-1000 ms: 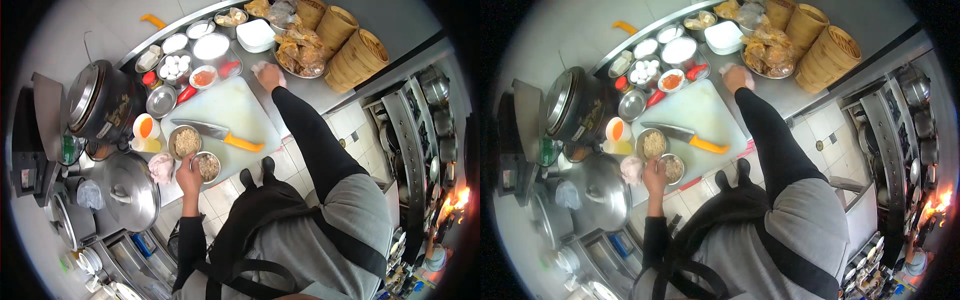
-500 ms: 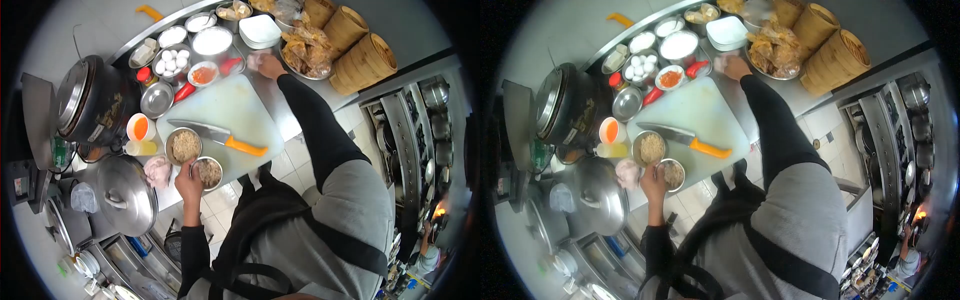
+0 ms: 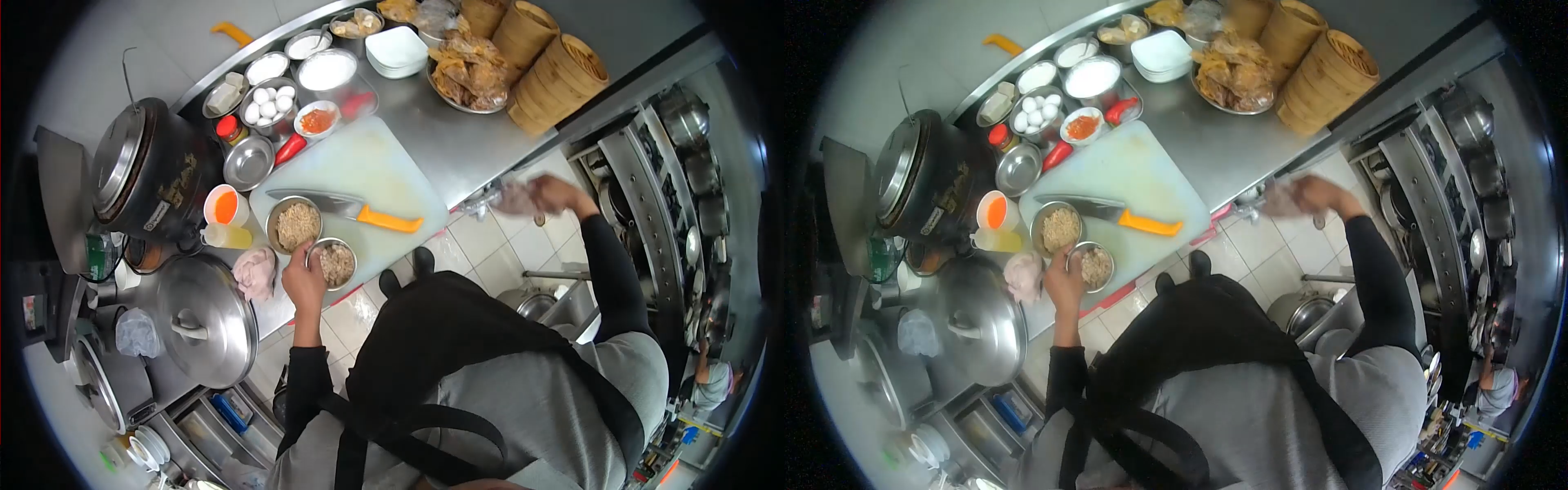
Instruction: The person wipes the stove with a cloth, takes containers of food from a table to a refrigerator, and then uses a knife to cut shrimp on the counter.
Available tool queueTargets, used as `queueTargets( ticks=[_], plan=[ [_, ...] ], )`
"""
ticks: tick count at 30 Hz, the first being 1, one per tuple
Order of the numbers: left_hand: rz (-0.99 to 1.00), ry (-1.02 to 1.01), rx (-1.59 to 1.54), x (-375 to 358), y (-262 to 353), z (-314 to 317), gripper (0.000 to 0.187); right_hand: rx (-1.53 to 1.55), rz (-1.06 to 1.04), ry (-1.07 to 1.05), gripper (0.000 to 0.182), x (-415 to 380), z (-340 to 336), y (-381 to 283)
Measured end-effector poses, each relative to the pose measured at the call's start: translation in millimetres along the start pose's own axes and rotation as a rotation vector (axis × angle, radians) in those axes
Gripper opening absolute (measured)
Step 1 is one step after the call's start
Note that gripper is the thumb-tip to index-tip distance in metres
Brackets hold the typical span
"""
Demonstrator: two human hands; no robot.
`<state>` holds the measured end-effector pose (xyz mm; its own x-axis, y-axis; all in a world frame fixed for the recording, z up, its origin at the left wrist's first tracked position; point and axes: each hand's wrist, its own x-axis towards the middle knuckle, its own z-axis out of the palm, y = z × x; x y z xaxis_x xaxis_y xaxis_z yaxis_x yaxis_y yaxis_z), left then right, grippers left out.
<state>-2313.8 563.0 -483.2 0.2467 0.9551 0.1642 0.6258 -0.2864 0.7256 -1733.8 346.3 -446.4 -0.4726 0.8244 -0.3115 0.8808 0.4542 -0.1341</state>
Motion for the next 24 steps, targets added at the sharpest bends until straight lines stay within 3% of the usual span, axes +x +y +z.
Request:
queueTargets(
  ticks=[1, 2, 4, 6, 7, 9, 10, 11, 12, 14, 16, 18, 19, 20, 21, 22, 23, 24],
  plan=[
    [0.002, -0.008, -0.003, 0.7, 0.5, -0.9, 0.021, 0.494, 0.541, 0.129, 0.019, 25.7, -55.8, -28.2],
    [0.007, -0.011, 0.001, 1.0, 1.3, -1.7, 0.021, 0.659, 0.796, 0.229, 0.031, 45.4, -62.1, -13.6],
    [-0.032, -0.038, 0.010, 1.3, 2.7, -2.7, 0.021, 0.422, 0.754, 0.191, 0.037, 95.5, -103.6, -6.6],
    [-0.039, -0.037, 0.027, 0.1, 5.3, -3.8, 0.021, 0.302, 0.703, 0.364, 0.033, 150.0, -105.1, 2.5],
    [-0.046, -0.034, 0.041, 0.8, 6.3, -2.6, 0.021, 0.281, 0.669, 0.241, 0.033, 186.1, -91.7, 26.5],
    [-0.056, -0.021, 0.039, 1.1, 4.1, 1.1, 0.021, 0.286, 0.572, 0.360, 0.036, 252.5, -56.7, 48.5],
    [-0.061, -0.011, 0.033, -1.2, 3.0, 2.2, 0.021, 0.332, 0.629, 0.368, 0.042, 296.5, -9.5, 81.1],
    [-0.071, -0.014, 0.044, -2.0, 4.6, 2.3, 0.021, 0.209, 0.546, 0.418, 0.045, 327.3, 27.6, 97.9],
    [-0.024, 0.001, 0.082, 1.0, 7.0, 2.3, 0.021, -0.166, 0.325, 0.515, 0.048, 336.2, 24.8, 100.1],
    [0.030, 0.020, 0.143, -0.6, 3.1, 0.6, 0.022, 0.537, 0.376, 0.499, 0.048, 325.7, 6.6, 72.3],
    [-0.015, 0.010, 0.137, -2.4, -0.6, 1.1, 0.023, 0.439, 0.240, 0.563, 0.044, 291.1, 19.0, 47.3],
    [-0.084, -0.011, 0.099, -4.8, 0.5, 7.0, 0.023, 0.141, 0.052, 0.555, 0.036, 225.4, 0.2, -27.7],
    [-0.071, 0.010, 0.048, -4.7, -3.3, 9.5, 0.023, 0.509, 0.203, 0.376, 0.029, 205.0, 36.0, -37.4],
    [-0.060, 0.042, 0.004, -2.5, -8.3, 9.3, 0.022, 0.188, -0.006, 0.724, 0.017, 164.6, 45.6, -77.9],
    [-0.025, 0.062, -0.008, -1.1, -9.0, 11.6, 0.021, 0.664, 0.217, 0.075, 0.014, 124.9, 68.6, -93.9],
    [-0.002, 0.090, -0.005, -2.9, -8.6, 11.9, 0.020, 0.891, 0.302, 0.057, 0.019, 96.5, 64.8, -126.2],
    [-0.035, 0.062, 0.020, -4.8, -9.0, 8.5, 0.020, 0.663, 0.422, 0.047, 0.026, 72.0, 76.8, -130.4],
    [-0.066, 0.041, 0.037, -2.5, -7.9, 7.4, 0.019, 0.719, 0.516, 0.095, 0.028, 62.0, 61.2, -132.4]
  ],
)
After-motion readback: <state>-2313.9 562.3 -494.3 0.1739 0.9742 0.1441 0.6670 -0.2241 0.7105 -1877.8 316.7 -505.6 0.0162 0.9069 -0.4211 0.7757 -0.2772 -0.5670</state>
